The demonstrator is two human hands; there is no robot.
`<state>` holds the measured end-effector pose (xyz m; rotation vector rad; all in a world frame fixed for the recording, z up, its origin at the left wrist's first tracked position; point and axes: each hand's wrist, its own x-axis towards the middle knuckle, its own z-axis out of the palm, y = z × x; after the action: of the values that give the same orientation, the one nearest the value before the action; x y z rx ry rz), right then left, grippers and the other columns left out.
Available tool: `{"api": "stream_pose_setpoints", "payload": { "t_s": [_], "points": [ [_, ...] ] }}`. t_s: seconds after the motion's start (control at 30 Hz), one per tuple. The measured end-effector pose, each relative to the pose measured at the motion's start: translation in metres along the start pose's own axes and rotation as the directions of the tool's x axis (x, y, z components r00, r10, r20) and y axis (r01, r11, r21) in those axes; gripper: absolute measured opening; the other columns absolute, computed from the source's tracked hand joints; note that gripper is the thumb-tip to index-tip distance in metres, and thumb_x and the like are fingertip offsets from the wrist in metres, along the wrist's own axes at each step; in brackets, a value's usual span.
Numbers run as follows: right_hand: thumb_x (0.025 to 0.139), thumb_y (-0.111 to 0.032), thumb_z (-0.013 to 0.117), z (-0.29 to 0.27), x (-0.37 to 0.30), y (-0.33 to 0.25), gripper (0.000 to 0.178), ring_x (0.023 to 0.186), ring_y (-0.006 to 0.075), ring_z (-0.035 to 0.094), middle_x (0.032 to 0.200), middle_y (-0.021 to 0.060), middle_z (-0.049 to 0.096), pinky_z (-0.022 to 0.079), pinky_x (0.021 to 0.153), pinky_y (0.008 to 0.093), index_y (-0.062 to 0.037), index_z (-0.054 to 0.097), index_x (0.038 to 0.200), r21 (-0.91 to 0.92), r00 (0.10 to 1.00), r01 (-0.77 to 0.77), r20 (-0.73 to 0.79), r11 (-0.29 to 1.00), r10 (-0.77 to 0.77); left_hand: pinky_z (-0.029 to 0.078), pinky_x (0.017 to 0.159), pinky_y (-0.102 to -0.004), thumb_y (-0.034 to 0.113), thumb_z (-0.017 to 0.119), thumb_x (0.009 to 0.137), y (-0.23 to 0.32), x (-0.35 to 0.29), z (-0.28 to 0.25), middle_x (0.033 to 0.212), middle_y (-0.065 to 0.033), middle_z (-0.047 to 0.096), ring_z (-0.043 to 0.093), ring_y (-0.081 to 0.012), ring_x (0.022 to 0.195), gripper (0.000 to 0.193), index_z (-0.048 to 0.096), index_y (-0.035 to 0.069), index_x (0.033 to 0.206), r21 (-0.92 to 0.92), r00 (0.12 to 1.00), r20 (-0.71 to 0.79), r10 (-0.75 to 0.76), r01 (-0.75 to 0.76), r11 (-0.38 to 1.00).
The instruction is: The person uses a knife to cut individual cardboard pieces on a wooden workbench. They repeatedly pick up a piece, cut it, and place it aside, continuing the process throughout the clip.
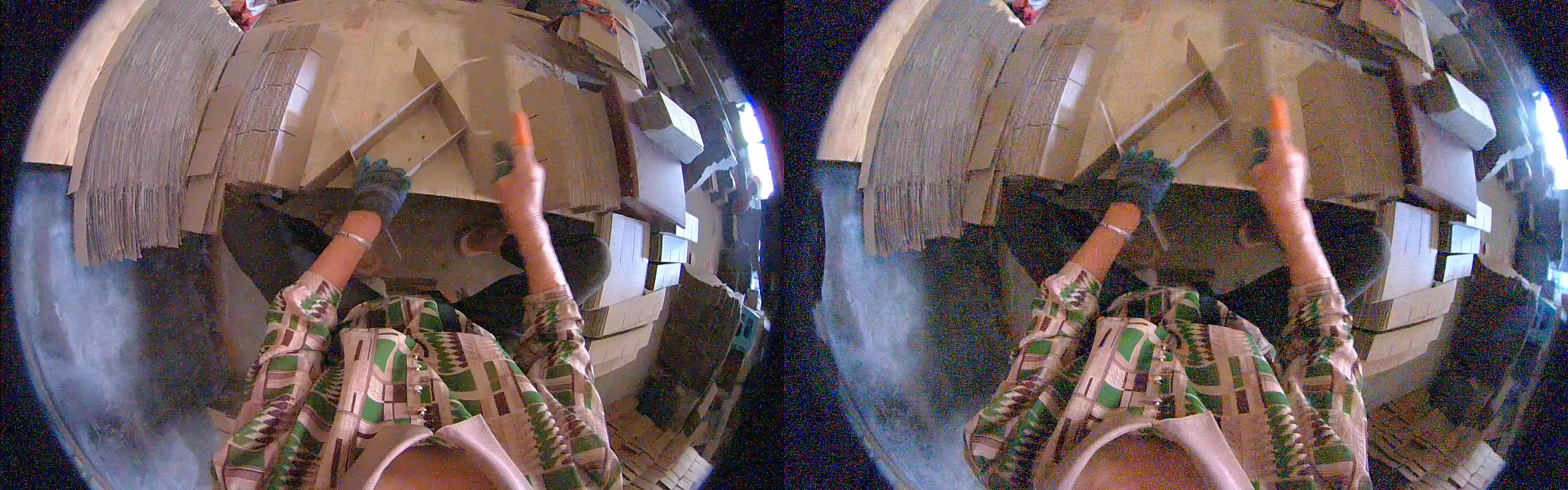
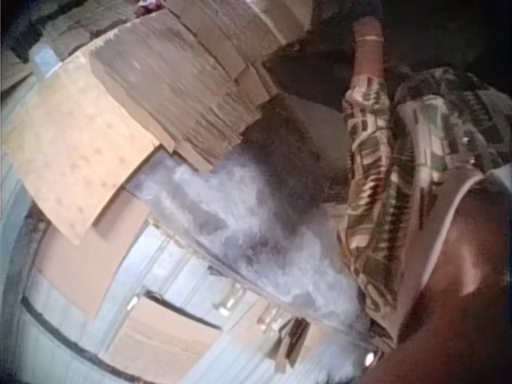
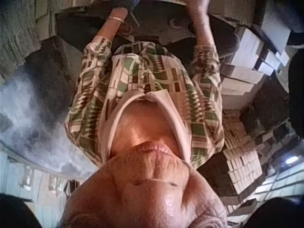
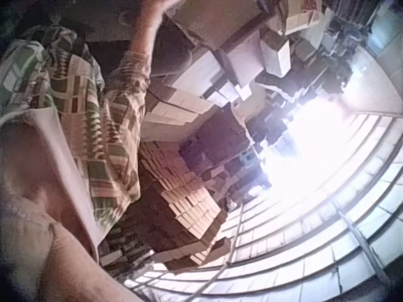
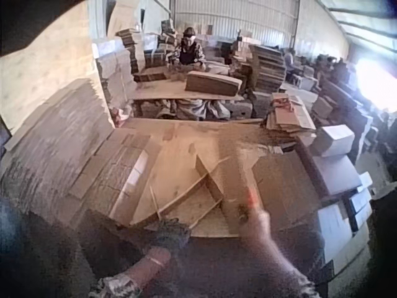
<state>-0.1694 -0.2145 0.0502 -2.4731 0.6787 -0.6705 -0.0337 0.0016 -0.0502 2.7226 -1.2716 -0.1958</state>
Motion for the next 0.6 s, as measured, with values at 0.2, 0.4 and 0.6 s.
{"api": "stream_pose_setpoints", "payload": {
  "t_s": [0.2, 0.4, 0.6],
  "points": [
    [0.067, 0.007, 0.065, 0.059, -0.029, -0.020, 0.108, 0.083, 0.0412, 0.068, 0.094, 0.0210, 0.070, 0.054, 0.070, 0.0486, -0.0237, 0.020, 0.159, -0.018, 0.921, 0.184, 0.352, 0.983, -0.166, 0.035, 0.107, -0.0538, 0.029, 0.055, 0.088, 0.008, -0.001, -0.014, 0.098, -0.0083, 0.074, 0.065, -0.0291, 0.104, 0.022, 0.075, 0.021, 0.089, -0.012, 0.999, 0.021, 0.031, -0.031, 0.999],
    [0.070, 0.005, 0.066, 0.085, -0.022, -0.037, 0.105, 0.082, 0.0388, 0.069, 0.091, 0.0204, 0.070, 0.054, 0.070, 0.0494, -0.0231, 0.019, 0.159, -0.142, 0.864, 0.169, 0.497, 0.975, -0.078, 0.040, 0.103, -0.0519, 0.028, 0.059, 0.085, 0.009, 0.005, -0.003, 0.094, -0.0085, 0.073, 0.067, -0.0281, 0.102, 0.018, 0.076, 0.021, 0.090, 0.054, 1.000, 0.029, 0.001, -0.003, 0.999],
    [0.072, 0.004, 0.065, 0.096, -0.016, -0.030, 0.104, 0.080, 0.0397, 0.069, 0.086, 0.0207, 0.070, 0.053, 0.069, 0.0496, -0.0214, 0.015, 0.160, -0.162, 0.860, 0.224, 0.497, 0.961, -0.117, 0.044, 0.097, -0.0499, 0.028, 0.060, 0.086, 0.016, 0.002, -0.026, 0.095, -0.0103, 0.074, 0.069, -0.0300, 0.099, 0.019, 0.077, 0.019, 0.092, -0.017, 0.996, 0.086, 0.005, -0.003, 1.000]
  ]
}}
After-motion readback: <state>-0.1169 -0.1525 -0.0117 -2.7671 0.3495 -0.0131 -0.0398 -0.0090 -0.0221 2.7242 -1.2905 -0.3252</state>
